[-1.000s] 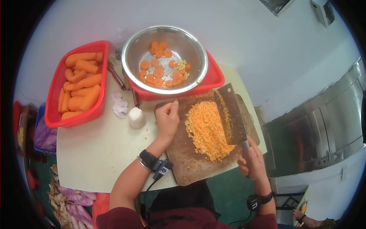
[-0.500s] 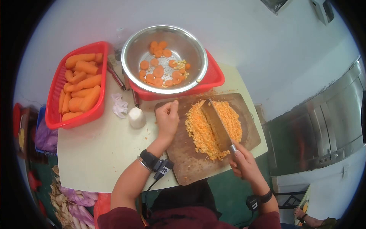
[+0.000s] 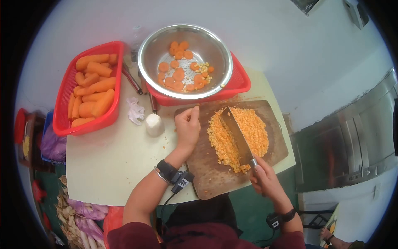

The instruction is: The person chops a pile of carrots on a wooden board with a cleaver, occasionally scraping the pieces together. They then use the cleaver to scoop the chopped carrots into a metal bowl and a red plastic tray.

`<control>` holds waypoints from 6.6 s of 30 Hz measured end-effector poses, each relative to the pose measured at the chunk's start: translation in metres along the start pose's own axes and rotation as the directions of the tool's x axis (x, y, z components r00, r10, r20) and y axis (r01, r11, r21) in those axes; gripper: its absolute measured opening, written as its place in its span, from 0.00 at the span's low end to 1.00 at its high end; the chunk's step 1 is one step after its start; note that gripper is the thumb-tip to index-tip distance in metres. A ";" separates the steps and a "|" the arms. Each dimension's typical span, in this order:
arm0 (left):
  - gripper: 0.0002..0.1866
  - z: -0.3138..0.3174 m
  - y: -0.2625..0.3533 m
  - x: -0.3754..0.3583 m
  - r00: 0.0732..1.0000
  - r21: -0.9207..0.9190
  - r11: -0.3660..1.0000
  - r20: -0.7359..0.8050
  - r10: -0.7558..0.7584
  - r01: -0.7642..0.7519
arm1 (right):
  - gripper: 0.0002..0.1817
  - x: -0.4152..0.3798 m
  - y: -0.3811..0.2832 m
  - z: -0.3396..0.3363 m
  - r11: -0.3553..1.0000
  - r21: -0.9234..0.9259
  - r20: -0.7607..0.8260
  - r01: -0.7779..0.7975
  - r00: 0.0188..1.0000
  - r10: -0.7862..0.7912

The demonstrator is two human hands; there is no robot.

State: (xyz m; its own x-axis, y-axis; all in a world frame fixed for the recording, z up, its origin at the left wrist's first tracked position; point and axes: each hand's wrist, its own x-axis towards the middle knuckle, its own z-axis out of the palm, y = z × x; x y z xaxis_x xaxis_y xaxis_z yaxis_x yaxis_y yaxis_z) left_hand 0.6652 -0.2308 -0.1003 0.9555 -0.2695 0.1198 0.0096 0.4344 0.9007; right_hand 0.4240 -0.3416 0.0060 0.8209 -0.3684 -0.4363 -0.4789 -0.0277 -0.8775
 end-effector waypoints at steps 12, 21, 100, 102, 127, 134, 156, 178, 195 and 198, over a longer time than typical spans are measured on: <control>0.23 -0.001 -0.002 0.001 1.000 -0.077 0.997 -0.027 0.005 -0.007 | 0.26 -0.001 -0.005 0.007 0.998 0.034 0.022 0.051 0.998 -0.052; 0.23 0.000 0.002 0.000 0.999 -0.097 0.995 -0.033 -0.020 0.017 | 0.25 -0.005 -0.003 0.013 0.996 0.074 0.042 0.059 0.997 -0.062; 0.21 0.014 0.002 -0.008 0.996 0.454 0.891 0.064 -0.059 0.023 | 0.26 0.044 0.040 -0.098 0.924 0.315 0.114 0.216 0.958 -0.263; 0.22 0.016 -0.001 -0.006 0.996 0.490 0.869 0.016 -0.085 0.066 | 0.28 0.048 0.043 -0.119 0.922 0.261 0.111 0.285 0.940 -0.322; 0.22 0.025 0.028 -0.076 0.783 0.365 0.752 -0.541 -0.308 0.549 | 0.25 0.116 -0.001 -0.229 0.846 -0.389 0.155 0.364 0.931 -0.329; 0.18 0.068 0.022 -0.139 0.525 0.057 0.795 -0.779 -0.343 0.604 | 0.26 0.142 -0.014 -0.211 0.734 -0.409 0.468 0.543 0.815 -0.342; 0.10 0.128 0.030 -0.078 0.637 0.119 0.892 -0.741 -0.213 0.435 | 0.18 0.182 0.008 -0.304 0.971 0.082 0.592 -0.223 0.795 0.132; 0.17 0.156 -0.009 0.029 0.754 -0.146 0.903 -0.506 -0.418 0.404 | 0.16 0.193 0.039 -0.293 0.624 -0.506 0.356 0.595 0.803 -0.478; 0.20 0.161 -0.029 0.026 0.997 0.987 -0.155 -0.053 -0.063 0.042 | 0.18 0.194 0.021 -0.295 0.685 -0.516 0.534 0.515 0.818 -0.213; 0.21 0.169 -0.023 0.023 0.987 0.986 -0.151 -0.096 -0.127 0.076 | 0.18 0.187 0.028 -0.297 0.689 -0.532 0.540 0.492 0.824 -0.172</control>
State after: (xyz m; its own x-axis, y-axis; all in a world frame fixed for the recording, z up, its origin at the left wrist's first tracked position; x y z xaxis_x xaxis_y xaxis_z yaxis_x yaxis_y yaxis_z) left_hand 0.6376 -0.3921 -0.0472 0.9704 -0.2389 -0.0358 -0.2192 -0.9331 0.2852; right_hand 0.4715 -0.6875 -0.0414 0.9267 0.2028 -0.3163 -0.0917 -0.6943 -0.7138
